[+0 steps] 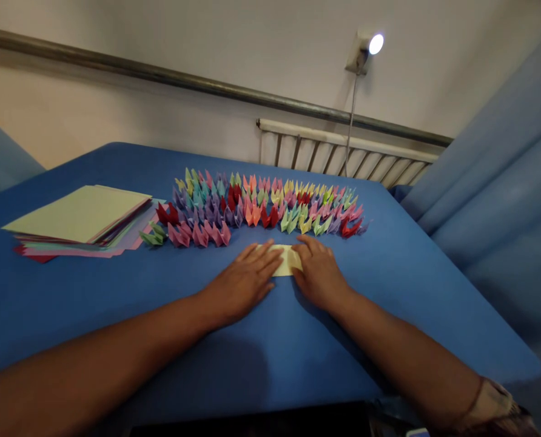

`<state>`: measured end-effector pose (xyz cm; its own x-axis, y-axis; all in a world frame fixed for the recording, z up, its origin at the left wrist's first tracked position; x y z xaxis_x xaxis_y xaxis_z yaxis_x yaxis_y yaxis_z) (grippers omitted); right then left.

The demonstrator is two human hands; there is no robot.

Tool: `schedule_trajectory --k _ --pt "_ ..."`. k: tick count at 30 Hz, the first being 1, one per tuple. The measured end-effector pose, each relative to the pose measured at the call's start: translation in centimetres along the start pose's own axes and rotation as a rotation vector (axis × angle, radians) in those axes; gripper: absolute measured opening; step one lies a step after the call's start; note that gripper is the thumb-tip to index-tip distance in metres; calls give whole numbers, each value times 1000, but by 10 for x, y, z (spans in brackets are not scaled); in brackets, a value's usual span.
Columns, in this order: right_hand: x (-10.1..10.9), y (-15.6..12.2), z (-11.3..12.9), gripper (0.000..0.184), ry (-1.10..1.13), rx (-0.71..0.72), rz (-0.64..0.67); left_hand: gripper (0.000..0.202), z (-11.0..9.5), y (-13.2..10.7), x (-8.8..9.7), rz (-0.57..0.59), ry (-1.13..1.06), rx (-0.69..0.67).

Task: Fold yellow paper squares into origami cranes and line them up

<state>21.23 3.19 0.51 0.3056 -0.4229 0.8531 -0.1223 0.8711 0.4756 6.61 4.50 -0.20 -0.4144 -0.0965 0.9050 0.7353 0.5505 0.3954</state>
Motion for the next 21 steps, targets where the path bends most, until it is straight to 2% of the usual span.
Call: schedule_trajectory --k 2,5,9,13,21 --pt "-4 -2 10 27 44 71 67 55 -7 -6 -7 127 -69 -53" --pt "-8 0 6 23 53 16 97 68 -7 -11 -8 219 -92 -26" --pt "-11 5 -16 45 15 -122 21 73 -4 -11 -5 261 -73 -4" --pt "-16 11 -29 61 39 -151 34 67 -4 -10 -2 240 -92 -24" --pt "-17 16 -40 46 89 -319 174 46 -8 -10 4 107 -217 -57"
Point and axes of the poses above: each hand's wrist, its own y-axis towards the middle knuckle, its own x-axis out of the back of the hand, z = x × y, the point moved 6 cm from there along y, towards the middle knuckle, and after that the axes turned 15 degrees about -z, right-handed, at the moved point
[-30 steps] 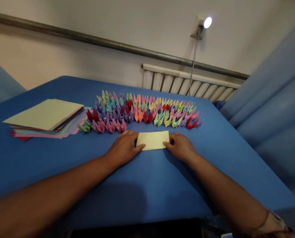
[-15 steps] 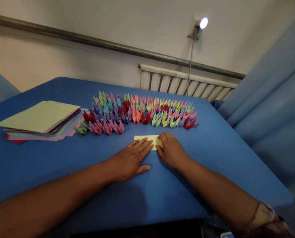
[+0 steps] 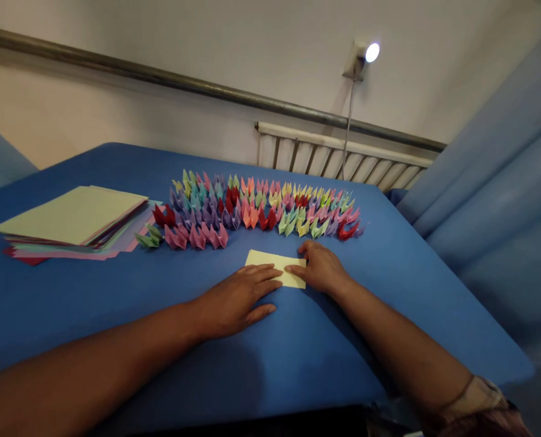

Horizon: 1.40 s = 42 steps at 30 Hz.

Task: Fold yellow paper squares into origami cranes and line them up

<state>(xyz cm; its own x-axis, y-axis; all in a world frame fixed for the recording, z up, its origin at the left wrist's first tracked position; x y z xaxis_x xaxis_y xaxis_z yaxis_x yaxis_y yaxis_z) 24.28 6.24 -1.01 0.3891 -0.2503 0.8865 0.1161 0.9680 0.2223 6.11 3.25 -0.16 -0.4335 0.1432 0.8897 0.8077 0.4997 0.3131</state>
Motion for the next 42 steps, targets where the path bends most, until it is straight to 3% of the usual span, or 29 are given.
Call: schedule_trajectory --k 6,8,11,14,17,19,25,30,42 --pt "-4 -4 -2 29 55 56 -16 36 6 2 6 -83 -91 110" --pt "-8 -5 -4 23 247 19 -44 43 14 4 13 -213 -112 212" --pt "-12 -6 -3 28 726 -86 -23 70 31 1 28 -504 -187 457" --pt "-5 -7 5 33 1026 -94 -2 83 42 -3 30 -671 -497 676" --pt "7 -9 9 32 1100 -70 -29 64 40 0 21 -604 -882 791" --pt "12 -9 9 31 1117 -69 -38 50 37 1 18 -538 -994 846" --pt "-2 -12 5 31 1229 -223 81 37 37 -5 26 -633 -964 943" --pt "-18 -17 10 37 1344 -316 221 35 37 -6 25 -636 -974 951" --pt "-10 -15 8 34 1239 -343 116 34 36 -5 32 -679 -878 913"
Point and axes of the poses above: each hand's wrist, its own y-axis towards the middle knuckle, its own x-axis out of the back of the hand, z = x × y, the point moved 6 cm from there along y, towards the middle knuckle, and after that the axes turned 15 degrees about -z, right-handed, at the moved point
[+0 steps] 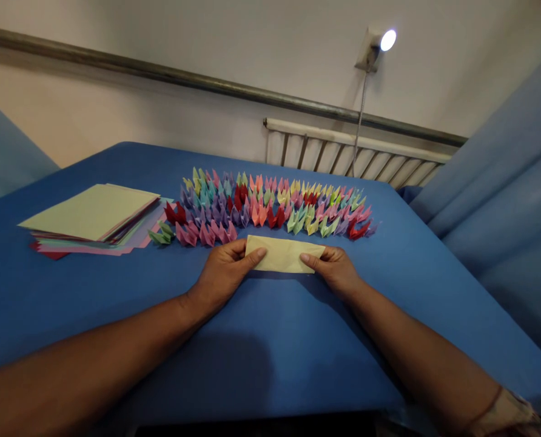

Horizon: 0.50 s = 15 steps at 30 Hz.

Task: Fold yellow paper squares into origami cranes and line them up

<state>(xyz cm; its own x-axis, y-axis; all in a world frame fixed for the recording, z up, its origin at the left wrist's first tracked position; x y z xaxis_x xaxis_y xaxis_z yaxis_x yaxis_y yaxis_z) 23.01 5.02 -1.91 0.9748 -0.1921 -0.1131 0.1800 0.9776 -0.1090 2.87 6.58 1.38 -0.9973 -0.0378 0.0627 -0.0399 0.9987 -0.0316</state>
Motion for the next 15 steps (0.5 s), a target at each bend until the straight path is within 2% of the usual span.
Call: schedule_trajectory --k 15 --pt "2 1 -1 33 11 23 -3 33 0 0 2 -11 14 -24"
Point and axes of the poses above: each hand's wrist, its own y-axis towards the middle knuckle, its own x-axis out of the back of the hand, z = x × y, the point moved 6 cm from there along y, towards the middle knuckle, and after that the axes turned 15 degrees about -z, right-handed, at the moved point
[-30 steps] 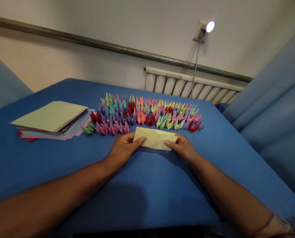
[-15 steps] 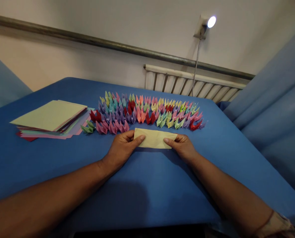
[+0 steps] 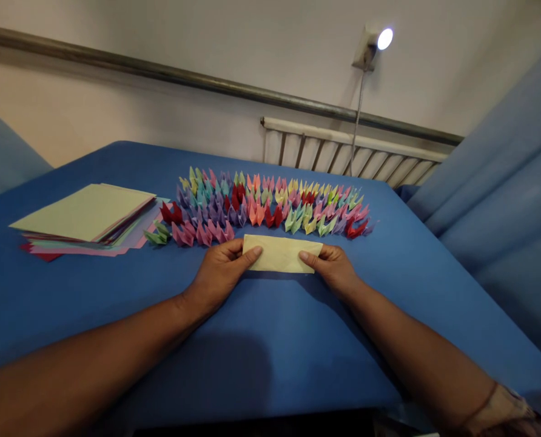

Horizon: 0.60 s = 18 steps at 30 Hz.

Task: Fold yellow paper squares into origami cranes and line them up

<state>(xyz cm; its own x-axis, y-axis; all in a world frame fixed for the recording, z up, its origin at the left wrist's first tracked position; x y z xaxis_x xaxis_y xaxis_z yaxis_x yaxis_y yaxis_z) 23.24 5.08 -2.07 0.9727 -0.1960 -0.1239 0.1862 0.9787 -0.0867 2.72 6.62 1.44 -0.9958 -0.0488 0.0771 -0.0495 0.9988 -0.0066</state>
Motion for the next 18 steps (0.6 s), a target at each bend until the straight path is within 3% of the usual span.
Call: schedule_trajectory --k 11,15,18 --pt "2 2 3 31 28 26 -50 31 -1 3 0 5 32 -40" --pt "4 8 -5 32 -17 16 -37 30 1 9 0 16 191 -114" --pt "7 12 -10 30 -215 61 -44 28 4 13 -4 66 388 -219"
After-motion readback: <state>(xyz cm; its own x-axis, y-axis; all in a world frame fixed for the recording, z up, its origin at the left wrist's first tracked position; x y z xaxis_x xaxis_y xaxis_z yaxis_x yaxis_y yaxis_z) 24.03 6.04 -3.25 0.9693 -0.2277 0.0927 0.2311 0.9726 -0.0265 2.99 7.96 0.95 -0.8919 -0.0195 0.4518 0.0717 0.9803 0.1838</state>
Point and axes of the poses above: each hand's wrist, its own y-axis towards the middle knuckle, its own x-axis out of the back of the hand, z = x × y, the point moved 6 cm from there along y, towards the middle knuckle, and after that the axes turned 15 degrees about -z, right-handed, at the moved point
